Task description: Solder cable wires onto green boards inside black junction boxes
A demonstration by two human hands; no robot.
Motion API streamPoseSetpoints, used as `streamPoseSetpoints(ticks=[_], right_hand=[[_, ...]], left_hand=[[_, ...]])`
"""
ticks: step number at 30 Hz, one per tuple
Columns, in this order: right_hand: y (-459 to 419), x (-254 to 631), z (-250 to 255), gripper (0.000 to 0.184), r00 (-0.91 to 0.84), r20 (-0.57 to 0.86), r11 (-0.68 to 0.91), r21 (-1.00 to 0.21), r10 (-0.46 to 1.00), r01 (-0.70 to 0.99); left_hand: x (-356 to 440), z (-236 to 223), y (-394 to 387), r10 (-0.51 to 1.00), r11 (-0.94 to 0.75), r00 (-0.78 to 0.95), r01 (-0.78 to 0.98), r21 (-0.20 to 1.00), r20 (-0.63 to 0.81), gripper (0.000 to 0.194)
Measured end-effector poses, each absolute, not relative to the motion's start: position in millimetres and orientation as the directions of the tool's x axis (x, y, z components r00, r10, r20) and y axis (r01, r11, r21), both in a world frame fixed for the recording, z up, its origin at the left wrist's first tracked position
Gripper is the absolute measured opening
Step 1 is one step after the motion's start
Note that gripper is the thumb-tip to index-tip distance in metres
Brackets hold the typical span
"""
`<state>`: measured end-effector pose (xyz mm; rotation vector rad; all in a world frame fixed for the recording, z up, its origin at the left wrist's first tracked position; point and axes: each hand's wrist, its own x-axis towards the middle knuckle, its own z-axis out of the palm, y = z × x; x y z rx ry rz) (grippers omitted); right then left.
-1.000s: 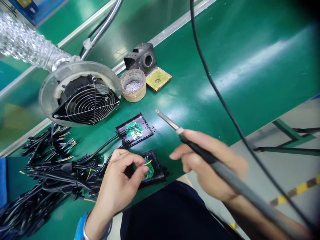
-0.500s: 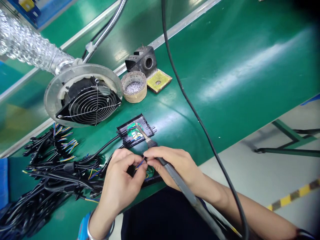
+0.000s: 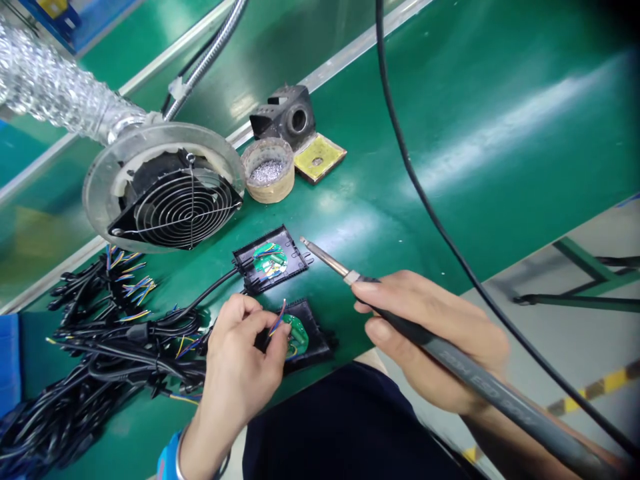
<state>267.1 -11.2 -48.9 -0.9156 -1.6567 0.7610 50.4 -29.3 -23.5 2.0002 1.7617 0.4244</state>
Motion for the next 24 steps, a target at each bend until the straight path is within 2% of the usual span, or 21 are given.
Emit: streamPoseSetpoints(ticks=[4, 8, 14, 24], right_hand=[[-14, 270, -52, 0.055, -0.158, 0.464, 0.489, -0.847, 0.872, 0.21], [-17, 276, -48, 0.044, -0.215, 0.421, 0.462, -0.863, 0.881, 0.206], [-14, 277, -41, 0.027, -0.288, 0.349, 0.386, -0.919, 0.892, 0.083], [-6, 265, -49, 0.031, -0.356, 0.364, 0.418, -0.904, 0.861, 0.085]], left_hand=[[53, -27, -30, 0.989, -0.104, 0.14, 0.891, 0.443, -0.048, 0.013], [55, -30, -32, 0.986, -0.155, 0.167, 0.923, 0.351, -0.005, 0.012], [56, -32, -32, 0.985, -0.171, 0.17, 0.92, 0.351, 0.035, 0.013], [57, -31, -30, 0.983, -0.18, 0.177, 0.932, 0.314, 0.037, 0.016]])
